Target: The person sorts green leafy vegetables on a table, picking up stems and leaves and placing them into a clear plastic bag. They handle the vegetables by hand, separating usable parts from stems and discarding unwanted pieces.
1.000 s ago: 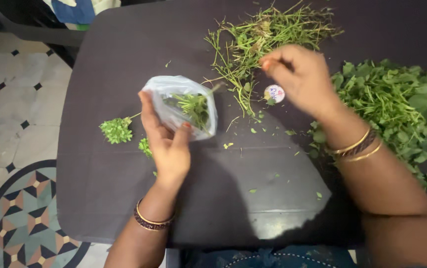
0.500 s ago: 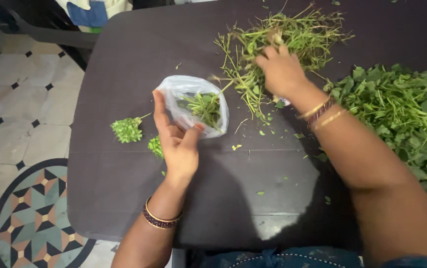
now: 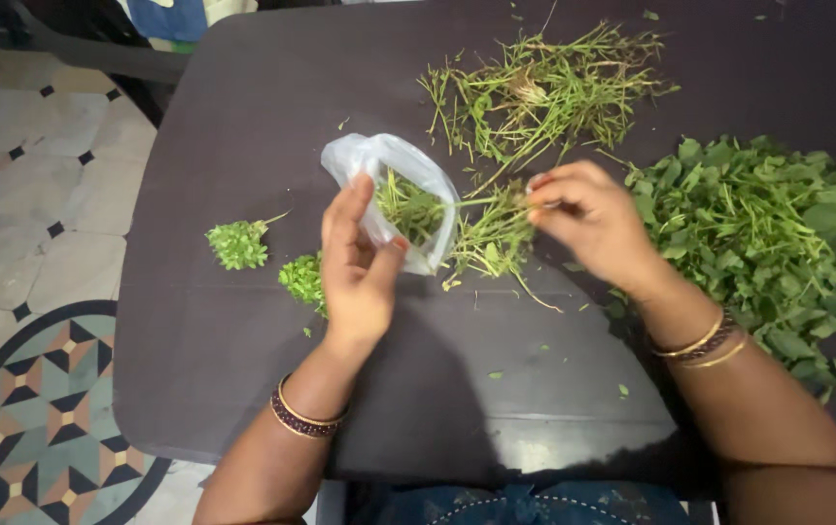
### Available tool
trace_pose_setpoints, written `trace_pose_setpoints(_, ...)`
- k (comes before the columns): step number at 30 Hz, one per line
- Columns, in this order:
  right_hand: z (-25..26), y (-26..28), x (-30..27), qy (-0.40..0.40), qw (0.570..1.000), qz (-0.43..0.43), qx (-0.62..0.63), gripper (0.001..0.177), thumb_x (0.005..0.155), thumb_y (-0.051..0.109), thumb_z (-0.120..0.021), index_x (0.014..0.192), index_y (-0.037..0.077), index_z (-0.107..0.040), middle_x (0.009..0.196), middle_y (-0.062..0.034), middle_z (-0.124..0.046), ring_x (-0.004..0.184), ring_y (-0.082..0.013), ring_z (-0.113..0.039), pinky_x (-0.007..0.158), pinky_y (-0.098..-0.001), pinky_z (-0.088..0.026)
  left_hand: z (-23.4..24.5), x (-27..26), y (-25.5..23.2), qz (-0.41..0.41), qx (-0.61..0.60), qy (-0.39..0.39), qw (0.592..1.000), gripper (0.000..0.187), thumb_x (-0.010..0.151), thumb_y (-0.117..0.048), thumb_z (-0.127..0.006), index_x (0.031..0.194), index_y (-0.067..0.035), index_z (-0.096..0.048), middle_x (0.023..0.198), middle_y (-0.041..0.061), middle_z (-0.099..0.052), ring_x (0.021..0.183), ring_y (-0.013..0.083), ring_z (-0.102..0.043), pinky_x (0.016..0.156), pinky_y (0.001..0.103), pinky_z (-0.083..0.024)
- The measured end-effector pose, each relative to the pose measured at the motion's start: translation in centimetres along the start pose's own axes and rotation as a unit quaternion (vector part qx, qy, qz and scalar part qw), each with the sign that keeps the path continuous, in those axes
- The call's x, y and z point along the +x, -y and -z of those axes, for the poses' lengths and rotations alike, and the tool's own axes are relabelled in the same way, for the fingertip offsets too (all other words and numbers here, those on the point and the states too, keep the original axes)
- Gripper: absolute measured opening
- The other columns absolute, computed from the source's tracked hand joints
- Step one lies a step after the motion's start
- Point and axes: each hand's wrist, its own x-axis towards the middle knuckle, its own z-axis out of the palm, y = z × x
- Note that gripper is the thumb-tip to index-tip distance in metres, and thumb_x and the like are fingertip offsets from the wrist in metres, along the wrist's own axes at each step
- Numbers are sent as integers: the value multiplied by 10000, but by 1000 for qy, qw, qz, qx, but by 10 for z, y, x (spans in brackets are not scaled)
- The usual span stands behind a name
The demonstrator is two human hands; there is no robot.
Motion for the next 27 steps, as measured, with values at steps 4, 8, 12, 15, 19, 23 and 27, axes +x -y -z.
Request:
trace_pose_setpoints(4,20,-14,4,-23,919,-220,325,176,981,-10,-637,1143,22,-696,1150,-85,-715,942,-120,-659,766,-270,-536,-6,-6,-3,-25,119,28,992,754,910,150,-620,1595,-54,-379,1640,116,-346,1444,208,-452,1127,283,-417)
trace_pose_setpoints(8,21,-21,7,-34,903,-236,357,226,982,-18,-587,1187,4,-681,1072,-92,-714,857,-133,-682,734,-273,-559,-9,-5,-3,-35,73,46,996,756,939,153,-591,1621,-72,-355,1677,133,-306,1563,250,-366,1240,314,-367)
trace_pose_setpoints(12,21,-22,8,-20,894,-255,368,225,989,-10,-555,1176,-8,-682,1053,-108,-717,868,-142,-704,721,-267,-568,-8,-3,-6,-25,71,47,996,738,961,123,-611,1621,-88,-357,1682,129,-302,1552,246,-393,1226,313,-413)
trace_pose_setpoints(15,22,-23,10,-29,888,-246,387,201,983,1,-558,1152,-6,-666,1084,-95,-725,882,-149,-714,724,-267,-577,-6,-1,-10,33,92,30,995,734,916,71,-641,1581,-91,-375,1654,128,-342,1281,210,-485,1003,278,-450)
trace_pose_setpoints(19,24,-19,8,-30,906,-230,354,176,1073,35,-603,1216,-35,-676,1007,-114,-691,794,-148,-626,686,-253,-505,-7,-1,-15,21,109,32,993,717,933,40,-654,1587,-84,-386,1658,140,-364,1396,227,-521,1028,292,-491)
trace_pose_setpoints(23,24,-6,8,-53,900,-206,382,182,1038,30,-597,1202,-28,-652,1034,-105,-720,868,-144,-693,775,-276,-586,-8,-2,-20,-59,167,52,983,739,955,67,-652,1617,-82,-359,1659,150,-370,1562,299,-386,1287,387,-340)
trace_pose_setpoints(27,19,15,-3,-90,906,-169,379,170,1038,-8,-612,1204,-31,-642,1041,-117,-710,881,-153,-700,810,-293,-596,-8,-6,-22,-49,159,75,983,768,938,69,-642,1626,-89,-341,1667,160,-357,1570,323,-367,1299,401,-327)
